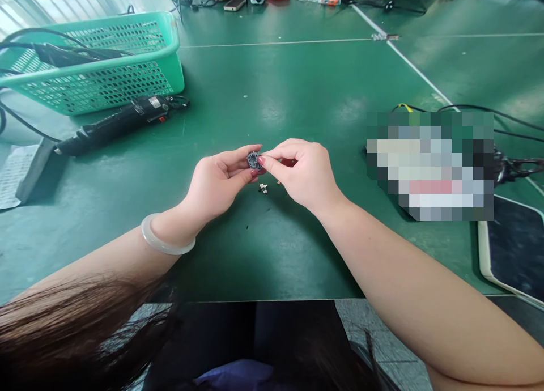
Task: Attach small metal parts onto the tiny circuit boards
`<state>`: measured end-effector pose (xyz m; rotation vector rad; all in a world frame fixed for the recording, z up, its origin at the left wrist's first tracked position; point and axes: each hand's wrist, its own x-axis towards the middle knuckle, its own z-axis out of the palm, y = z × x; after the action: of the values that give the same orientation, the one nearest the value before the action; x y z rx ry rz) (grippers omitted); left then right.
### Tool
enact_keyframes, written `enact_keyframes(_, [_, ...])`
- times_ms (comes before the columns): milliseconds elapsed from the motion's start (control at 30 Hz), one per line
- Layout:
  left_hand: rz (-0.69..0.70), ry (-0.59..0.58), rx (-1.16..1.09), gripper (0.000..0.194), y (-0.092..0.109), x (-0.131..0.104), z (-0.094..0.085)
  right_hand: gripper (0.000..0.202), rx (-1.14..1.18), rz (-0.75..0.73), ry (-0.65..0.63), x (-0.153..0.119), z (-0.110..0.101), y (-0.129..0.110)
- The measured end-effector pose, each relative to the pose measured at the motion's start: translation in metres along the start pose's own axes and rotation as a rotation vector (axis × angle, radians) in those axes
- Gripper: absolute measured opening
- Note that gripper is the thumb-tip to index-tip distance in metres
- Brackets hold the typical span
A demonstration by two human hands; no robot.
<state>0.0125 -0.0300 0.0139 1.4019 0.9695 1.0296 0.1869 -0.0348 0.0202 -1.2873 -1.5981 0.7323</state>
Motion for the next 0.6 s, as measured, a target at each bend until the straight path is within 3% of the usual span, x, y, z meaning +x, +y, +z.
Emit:
enact_keyframes(433, [-0.019, -0.054, -0.067, 0.035, -0.0019, 0.0033, -0.0017, 0.015, -0.057, -0.044, 0.011, 0.0, -0.0003, -0.0056])
enact_keyframes(600, [-0.092, 0.003, -0.13, 0.025, 0.0004, 0.0034, -0.0006, 0.02, -0.096, 0.029, -0.077, 0.0056, -0.0075, -0.0031])
